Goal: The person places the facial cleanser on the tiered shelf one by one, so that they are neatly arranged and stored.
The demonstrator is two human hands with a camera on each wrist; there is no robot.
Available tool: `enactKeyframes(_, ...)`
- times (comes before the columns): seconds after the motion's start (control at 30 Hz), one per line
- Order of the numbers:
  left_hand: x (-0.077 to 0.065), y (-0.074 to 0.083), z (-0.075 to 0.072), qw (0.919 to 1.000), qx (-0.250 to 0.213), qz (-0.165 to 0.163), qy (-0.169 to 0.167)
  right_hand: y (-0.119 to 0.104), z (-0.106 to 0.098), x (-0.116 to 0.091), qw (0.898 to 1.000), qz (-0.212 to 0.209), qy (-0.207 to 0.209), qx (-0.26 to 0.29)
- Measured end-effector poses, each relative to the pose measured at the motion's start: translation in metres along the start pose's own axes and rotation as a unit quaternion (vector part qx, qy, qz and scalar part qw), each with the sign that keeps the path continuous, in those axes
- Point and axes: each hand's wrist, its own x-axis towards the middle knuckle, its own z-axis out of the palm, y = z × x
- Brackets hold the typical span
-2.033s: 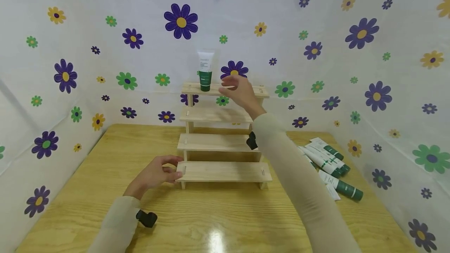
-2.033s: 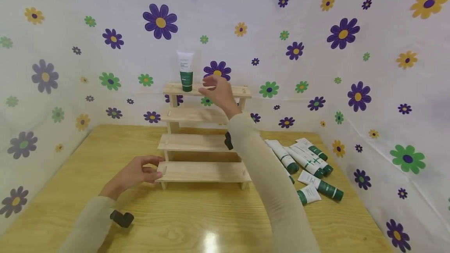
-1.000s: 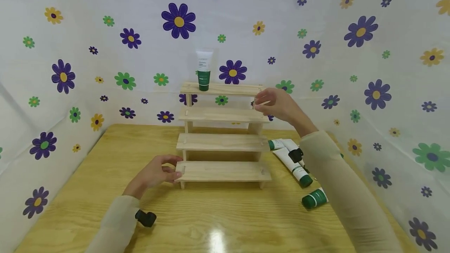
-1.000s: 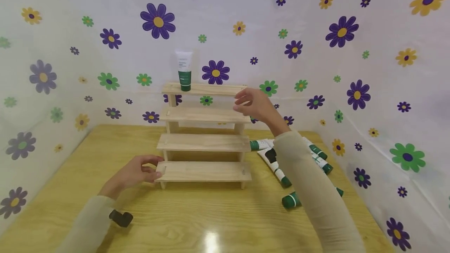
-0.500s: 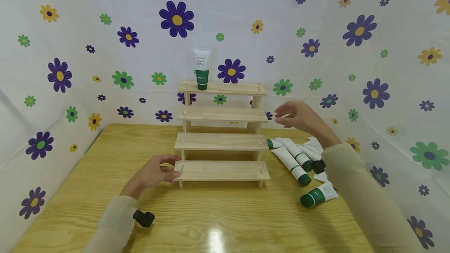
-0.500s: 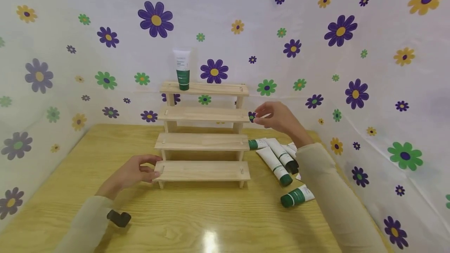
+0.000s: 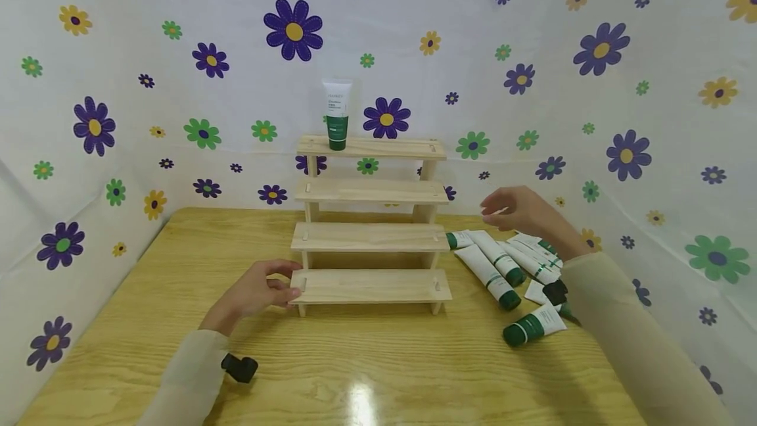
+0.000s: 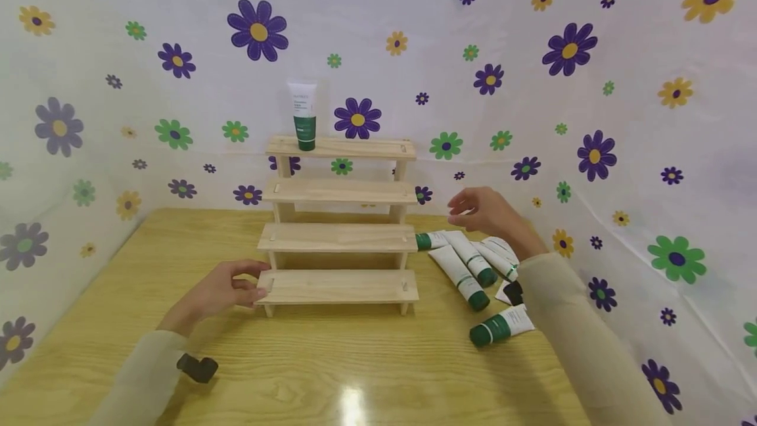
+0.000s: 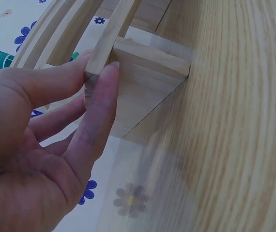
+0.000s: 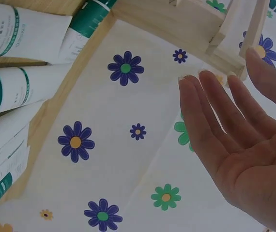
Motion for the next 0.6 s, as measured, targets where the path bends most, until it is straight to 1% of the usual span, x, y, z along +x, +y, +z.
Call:
enactKeyframes(0.23,-0.001,0.004,0.0,1.0,0.005,0.002,-0.001,0.028,-0.004,-0.021,0.999,0.017,-0.047,0.002)
enactKeyframes(0.33,-0.001,0.005,0.0,1.0,0.007,0.003,-0.001,0.04,-0.005,-0.031,0.997,0.022,-0.071,0.011)
enactKeyframes(0.5,-0.001,0.002,0.0,0.9999,0.005,0.009,-0.002,0.059,-0.001,-0.045,0.993,0.029,-0.114,0.026)
enactKeyframes(0.6,0.0,0.0,0.0,0.9999,0.007,0.008,0.001,0.071,0.001,-0.051,0.99,0.032,-0.133,0.019)
